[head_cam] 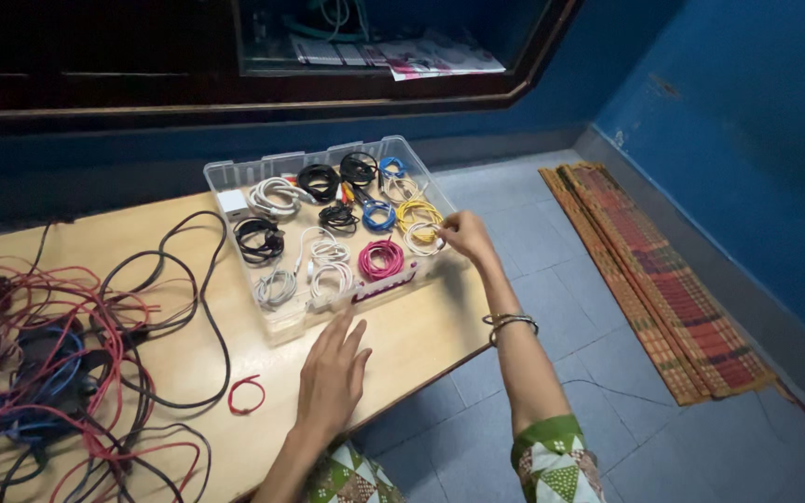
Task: The person untangles and coils multiple cables on a table, then places them into a clear plastic organizer box. They handle white and red cables, separating them from a tangled pile and arranging them neatly in the box.
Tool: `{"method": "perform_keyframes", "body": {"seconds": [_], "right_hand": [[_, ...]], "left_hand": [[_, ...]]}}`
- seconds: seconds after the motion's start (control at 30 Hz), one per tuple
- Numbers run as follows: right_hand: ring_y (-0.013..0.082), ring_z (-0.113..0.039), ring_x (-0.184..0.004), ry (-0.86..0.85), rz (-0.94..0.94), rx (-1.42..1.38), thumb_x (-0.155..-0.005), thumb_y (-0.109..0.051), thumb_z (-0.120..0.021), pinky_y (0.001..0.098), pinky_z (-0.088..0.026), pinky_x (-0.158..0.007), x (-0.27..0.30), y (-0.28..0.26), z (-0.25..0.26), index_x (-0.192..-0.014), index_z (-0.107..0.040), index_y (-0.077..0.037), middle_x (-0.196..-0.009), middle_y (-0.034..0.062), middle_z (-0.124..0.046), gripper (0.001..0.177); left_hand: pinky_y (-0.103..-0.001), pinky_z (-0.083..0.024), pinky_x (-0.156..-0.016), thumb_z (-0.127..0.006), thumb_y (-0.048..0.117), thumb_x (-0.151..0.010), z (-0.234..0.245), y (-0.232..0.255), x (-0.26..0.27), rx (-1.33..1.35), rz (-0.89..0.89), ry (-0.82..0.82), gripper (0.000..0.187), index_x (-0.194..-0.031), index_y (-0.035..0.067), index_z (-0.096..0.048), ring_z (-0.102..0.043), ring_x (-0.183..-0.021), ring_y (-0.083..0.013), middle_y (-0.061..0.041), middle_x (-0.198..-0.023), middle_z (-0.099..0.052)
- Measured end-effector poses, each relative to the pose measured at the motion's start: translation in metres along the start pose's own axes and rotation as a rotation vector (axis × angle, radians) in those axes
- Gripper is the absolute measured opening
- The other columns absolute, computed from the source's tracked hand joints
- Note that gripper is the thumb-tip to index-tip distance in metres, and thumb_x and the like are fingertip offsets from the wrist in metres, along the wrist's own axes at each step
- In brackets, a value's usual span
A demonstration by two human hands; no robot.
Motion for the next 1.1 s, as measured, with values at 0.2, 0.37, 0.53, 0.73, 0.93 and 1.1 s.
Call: {"method": "perform_keyframes", "body": {"seconds": [0.2, 0.37, 0.53, 0.73, 0.93, 1.1], "right_hand": [[0.0262, -0.076, -0.076, -0.053, -0.034, 0.009, -0.079, -0.015, -0.081, 0.0378, -0.058, -0.073, -0.027, 0.025, -0.038, -0.094, -0.079, -0.004, -0.084, 0.0168, -0.076, 0.019], [0.0298, -0.074, -0.078, -0.035, 0.059, 0.131, -0.069, -0.014, -0.087, 0.0394, -0.058, -0.076, -0.012, -0.009, -0.036, -0.085, -0.082, -0.005, -0.084, 0.0165, -0.076, 0.019], [0.0306, -0.075, -0.087, -0.045, -0.051, 0.174, -0.069, -0.016, -0.088, 0.0409, -0.058, -0.08, 0.012, -0.038, -0.014, -0.094, -0.081, -0.01, -0.092, 0.0148, -0.077, 0.027], [0.0355, -0.067, -0.102, 0.159, 0.034, 0.217, -0.073, -0.02, -0.088, 0.0472, -0.052, -0.084, 0.054, -0.094, 0.028, -0.103, -0.077, -0.01, -0.11, 0.0145, -0.071, 0.033], [0.0379, -0.063, -0.105, 0.487, 0.422, 0.0, -0.083, -0.014, -0.08, 0.047, -0.051, -0.09, 0.13, -0.194, 0.061, -0.11, -0.072, -0.003, -0.111, 0.0168, -0.067, 0.03], [0.0285, -0.067, -0.106, 0.278, 0.476, -0.355, -0.09, -0.011, -0.075, 0.036, -0.055, -0.087, 0.177, -0.275, 0.025, -0.114, -0.072, -0.005, -0.114, 0.0129, -0.068, 0.026]], "left_hand": [[-0.052, -0.023, -0.121, -0.066, 0.016, -0.089, 0.0, -0.001, -0.014, -0.163, -0.082, -0.016, 0.062, -0.146, 0.003, -0.046, -0.029, -0.148, -0.0394, -0.021, -0.159, -0.034], [-0.051, -0.019, -0.122, -0.064, 0.017, -0.089, -0.003, -0.007, -0.011, -0.178, -0.085, -0.053, 0.068, -0.151, 0.004, -0.039, -0.025, -0.151, -0.0367, -0.02, -0.162, -0.028], [-0.05, -0.019, -0.122, -0.062, 0.017, -0.09, -0.007, -0.012, -0.007, -0.172, -0.09, -0.075, 0.068, -0.153, 0.006, -0.037, -0.023, -0.152, -0.0352, -0.019, -0.164, -0.026], [-0.05, -0.023, -0.121, -0.063, 0.015, -0.091, 0.006, -0.011, -0.001, -0.13, -0.05, -0.078, 0.069, -0.155, 0.008, -0.037, -0.025, -0.151, -0.037, -0.019, -0.164, -0.028], [-0.051, -0.028, -0.118, -0.067, 0.016, -0.088, 0.056, -0.002, 0.012, -0.138, 0.009, 0.02, 0.071, -0.153, 0.007, -0.039, -0.03, -0.149, -0.0402, -0.022, -0.161, -0.032], [-0.049, -0.036, -0.113, -0.069, 0.014, -0.089, 0.114, 0.002, 0.035, -0.111, 0.077, 0.075, 0.064, -0.148, 0.005, -0.047, -0.038, -0.144, -0.0416, -0.023, -0.158, -0.038]]}}
Point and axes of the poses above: each hand's wrist, its own x-axis away from the middle knuckle, its own z-axis out of the back of the hand, y = z × x, the point moved 10 cm from there along -x, towards the middle knuckle
